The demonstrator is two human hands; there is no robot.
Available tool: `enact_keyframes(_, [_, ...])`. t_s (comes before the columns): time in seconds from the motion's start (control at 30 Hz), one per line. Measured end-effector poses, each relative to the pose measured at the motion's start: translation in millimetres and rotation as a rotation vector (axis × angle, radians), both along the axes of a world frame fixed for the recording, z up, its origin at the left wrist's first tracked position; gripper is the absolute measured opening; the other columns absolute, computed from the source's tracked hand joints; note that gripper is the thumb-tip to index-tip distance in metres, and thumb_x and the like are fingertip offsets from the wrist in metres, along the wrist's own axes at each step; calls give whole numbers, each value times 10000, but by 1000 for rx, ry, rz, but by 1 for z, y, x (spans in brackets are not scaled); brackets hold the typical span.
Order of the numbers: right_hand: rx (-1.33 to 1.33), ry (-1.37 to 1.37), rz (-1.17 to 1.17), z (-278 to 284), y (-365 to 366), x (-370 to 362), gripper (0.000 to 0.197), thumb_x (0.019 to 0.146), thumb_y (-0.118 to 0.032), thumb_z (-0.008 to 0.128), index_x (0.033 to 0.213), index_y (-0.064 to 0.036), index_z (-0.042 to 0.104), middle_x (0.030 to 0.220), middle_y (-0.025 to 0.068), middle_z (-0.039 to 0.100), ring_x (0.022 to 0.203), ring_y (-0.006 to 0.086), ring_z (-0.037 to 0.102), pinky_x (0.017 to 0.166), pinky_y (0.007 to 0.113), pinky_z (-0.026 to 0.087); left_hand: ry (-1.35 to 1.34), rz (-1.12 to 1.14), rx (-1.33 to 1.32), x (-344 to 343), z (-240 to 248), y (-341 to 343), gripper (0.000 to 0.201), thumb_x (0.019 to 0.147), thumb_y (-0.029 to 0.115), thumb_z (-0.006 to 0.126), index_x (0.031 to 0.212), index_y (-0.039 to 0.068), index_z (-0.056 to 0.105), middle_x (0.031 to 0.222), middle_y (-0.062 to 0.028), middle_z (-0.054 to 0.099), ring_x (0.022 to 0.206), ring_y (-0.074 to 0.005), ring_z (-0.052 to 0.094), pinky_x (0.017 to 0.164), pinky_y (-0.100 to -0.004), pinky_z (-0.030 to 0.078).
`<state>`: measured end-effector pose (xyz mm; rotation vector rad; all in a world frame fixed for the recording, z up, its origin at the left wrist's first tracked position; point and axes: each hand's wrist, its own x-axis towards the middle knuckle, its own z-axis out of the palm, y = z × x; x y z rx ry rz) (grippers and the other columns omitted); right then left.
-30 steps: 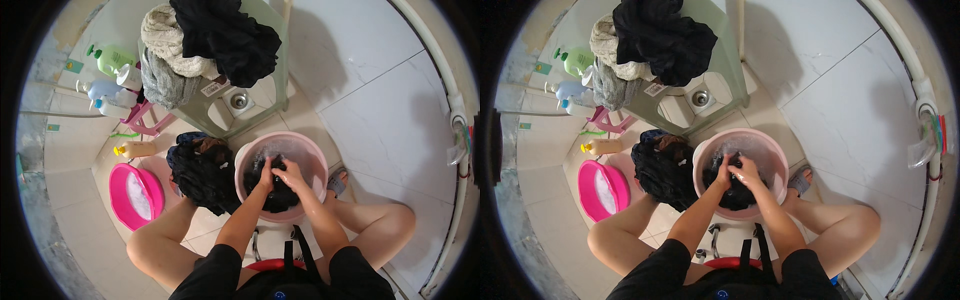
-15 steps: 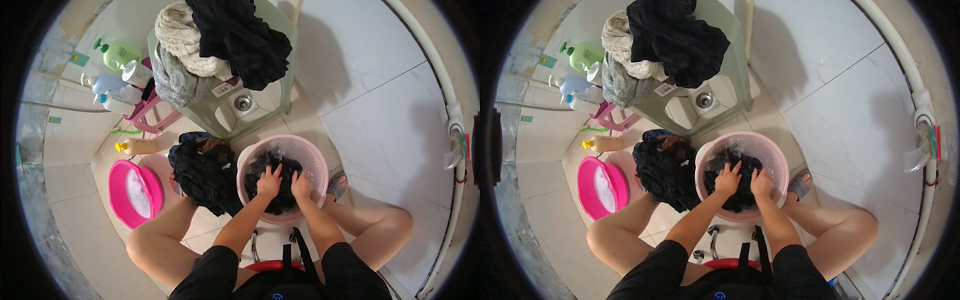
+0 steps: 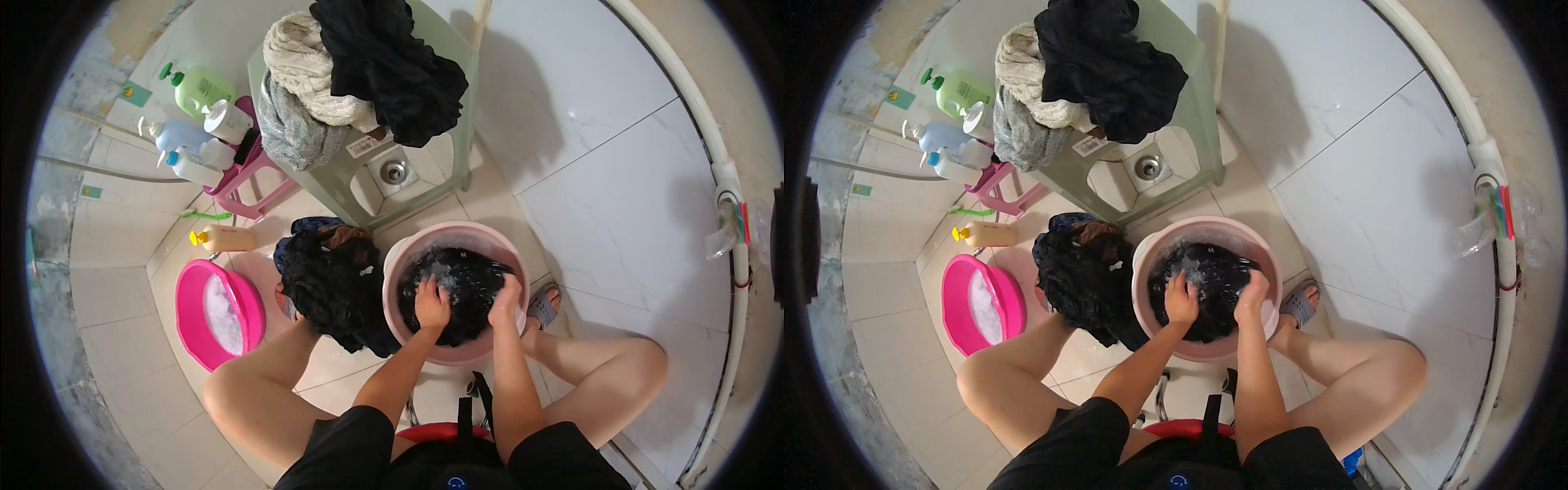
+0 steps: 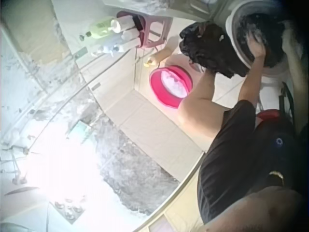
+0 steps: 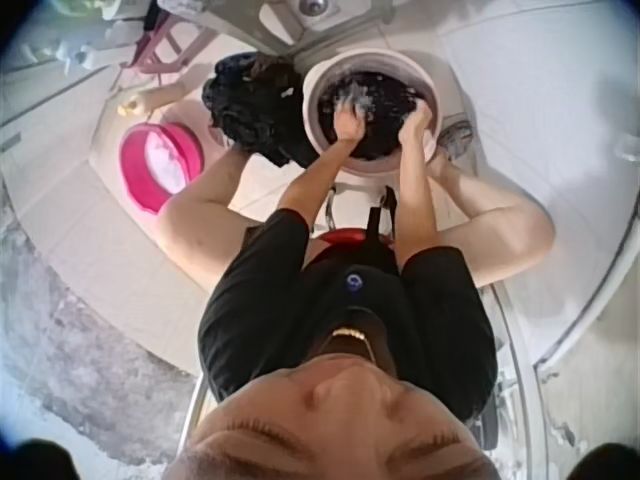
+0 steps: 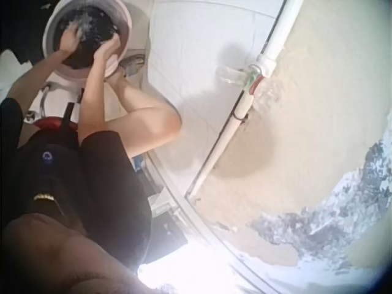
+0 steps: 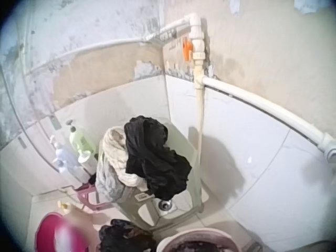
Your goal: The person sits on the floor and washes clothes by hand in a pink basin filled with water. They scrub and rinse a light-colored towel and several dark garments, placing the cleaned items on a nearby green stool.
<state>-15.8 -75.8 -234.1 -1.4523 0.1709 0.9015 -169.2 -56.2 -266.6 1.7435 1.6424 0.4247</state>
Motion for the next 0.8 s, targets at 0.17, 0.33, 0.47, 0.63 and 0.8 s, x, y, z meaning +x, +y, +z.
enact_keyframes(0.17, [-732, -536, 409, 10, -32, 10, 437, 780, -163, 565, 1159, 39, 491, 1129, 201, 564, 1036, 341, 561, 918, 383, 440, 351, -398, 265, 6, 18, -15, 581, 855, 230, 528, 1371, 11, 374, 1369, -199, 400, 1244, -381, 380, 1062, -453, 279])
enact_keyframes(0.33, [-729, -1273, 796, -6, -26, -30, 519, 790, -229, 618, 1238, -35, 441, 1183, 233, 474, 1127, 411, 450, 931, 494, 402, 631, -706, -16, 4, -11, -17, 635, 848, 220, 519, 1417, 27, 314, 1481, -179, 263, 1366, -320, 257, 1122, -419, 185])
enact_keyframes(0.47, [-778, -1150, 1201, -61, -28, -18, 477, 827, -384, 586, 1186, -72, 549, 1100, 217, 578, 1056, 393, 525, 887, 477, 432, 758, -798, -426, 17, 26, 12, 538, 844, 268, 540, 1335, 57, 478, 1459, -156, 326, 1332, -300, 345, 1056, -364, 338])
enact_keyframes(0.63, [-929, -886, 1357, -57, 10, 9, 306, 809, -282, 596, 923, -16, 695, 961, 226, 656, 876, 356, 640, 787, 442, 501, 387, -419, -619, 1, 7, 37, 462, 792, 305, 614, 1153, 19, 597, 1237, -206, 550, 1131, -323, 548, 968, -394, 430])
enact_keyframes(0.8, [-731, -903, 611, -78, 8, -59, 313, 817, -162, 494, 1089, -23, 564, 963, 261, 617, 905, 491, 573, 832, 504, 451, -398, 238, -540, 0, -42, 22, 509, 809, 465, 599, 1112, 55, 584, 1101, -185, 605, 1036, -372, 564, 901, -433, 440])
